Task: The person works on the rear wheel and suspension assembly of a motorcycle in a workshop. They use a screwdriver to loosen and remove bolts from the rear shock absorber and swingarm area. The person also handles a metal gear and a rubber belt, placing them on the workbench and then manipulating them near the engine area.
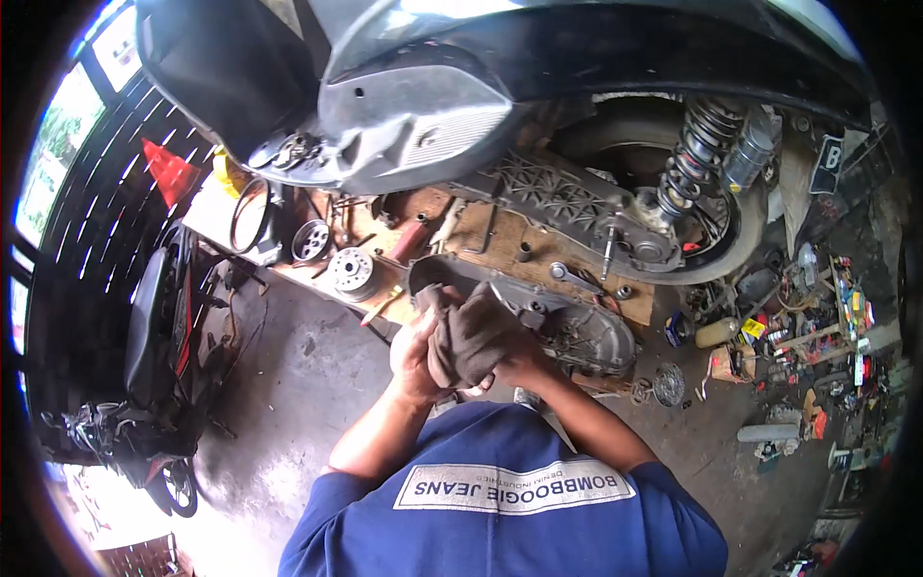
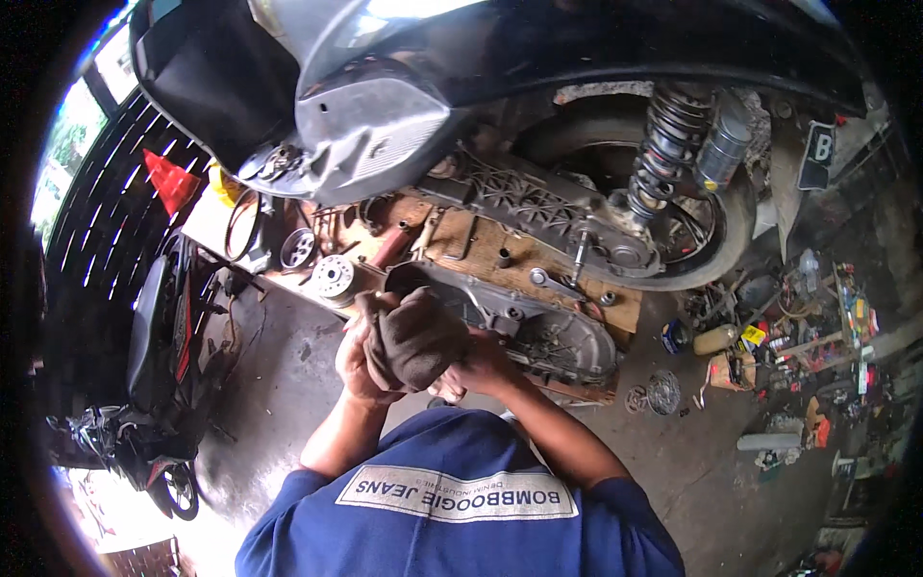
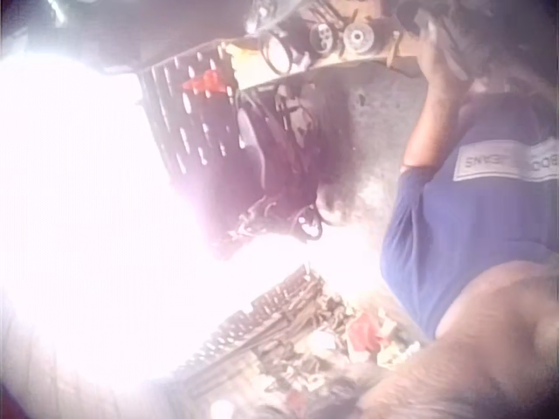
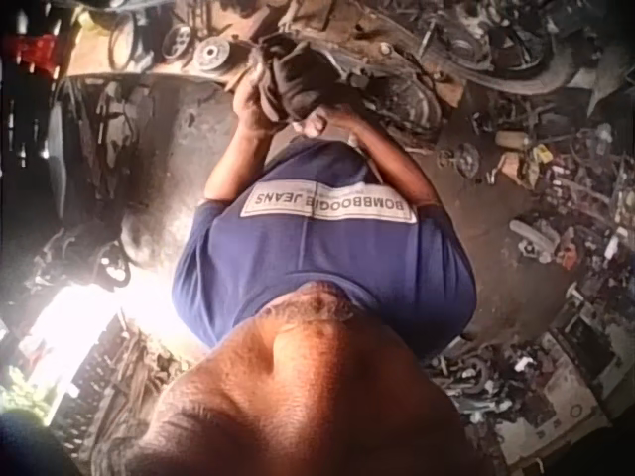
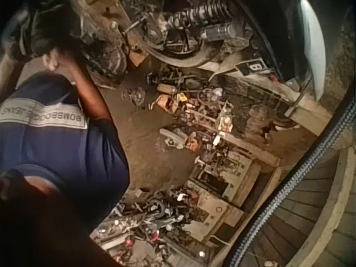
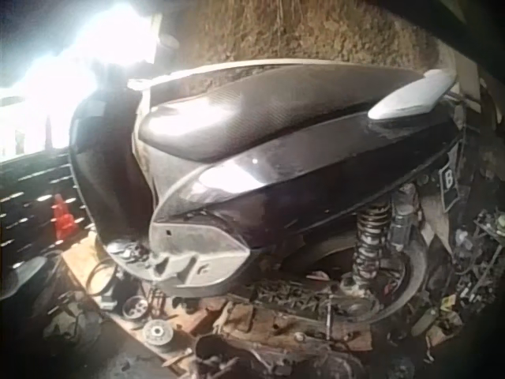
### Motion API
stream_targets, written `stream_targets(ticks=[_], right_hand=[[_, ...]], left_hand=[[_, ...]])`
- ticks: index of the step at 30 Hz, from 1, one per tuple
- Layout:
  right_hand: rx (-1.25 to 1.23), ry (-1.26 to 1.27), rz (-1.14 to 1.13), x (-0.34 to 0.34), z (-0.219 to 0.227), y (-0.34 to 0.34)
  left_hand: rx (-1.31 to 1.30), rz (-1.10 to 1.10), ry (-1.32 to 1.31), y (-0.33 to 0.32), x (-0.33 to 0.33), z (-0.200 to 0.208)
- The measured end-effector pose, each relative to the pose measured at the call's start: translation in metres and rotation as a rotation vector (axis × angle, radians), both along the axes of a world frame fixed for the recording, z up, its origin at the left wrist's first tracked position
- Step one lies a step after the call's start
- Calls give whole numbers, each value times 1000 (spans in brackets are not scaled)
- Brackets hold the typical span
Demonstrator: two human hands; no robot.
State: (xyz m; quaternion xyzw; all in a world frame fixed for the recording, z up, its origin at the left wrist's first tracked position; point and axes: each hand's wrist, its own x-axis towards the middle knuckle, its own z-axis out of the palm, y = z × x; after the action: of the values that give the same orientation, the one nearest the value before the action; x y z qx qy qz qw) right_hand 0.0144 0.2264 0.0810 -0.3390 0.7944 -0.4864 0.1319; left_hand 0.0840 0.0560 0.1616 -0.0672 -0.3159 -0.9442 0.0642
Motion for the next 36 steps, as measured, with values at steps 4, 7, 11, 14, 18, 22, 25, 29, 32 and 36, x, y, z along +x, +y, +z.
stream_targets(ticks=[4,7,11,14,18,22,25,29,32,36], right_hand=[[-190,-70,26,13,14,-53],[-394,-136,138,16,50,-70],[-646,-256,130,24,79,-105],[-716,-272,59,27,74,-125],[-634,-21,-87,32,52,-132],[-383,40,133,28,42,-121],[184,377,605,32,45,-113],[191,336,780,32,48,-97],[160,226,771,19,44,-80],[81,86,521,8,29,-48]], left_hand=[[-290,484,-75,-48,29,-31],[-534,668,-228,-81,42,-64],[-569,415,-479,-82,92,-113],[-384,116,-85,-74,119,-140],[-181,185,-475,-70,119,-150],[290,96,-318,-69,109,-137],[291,400,-505,-59,109,-126],[262,411,-555,-46,111,-119],[186,475,-484,-44,100,-111],[-103,607,-345,-48,73,-92]])
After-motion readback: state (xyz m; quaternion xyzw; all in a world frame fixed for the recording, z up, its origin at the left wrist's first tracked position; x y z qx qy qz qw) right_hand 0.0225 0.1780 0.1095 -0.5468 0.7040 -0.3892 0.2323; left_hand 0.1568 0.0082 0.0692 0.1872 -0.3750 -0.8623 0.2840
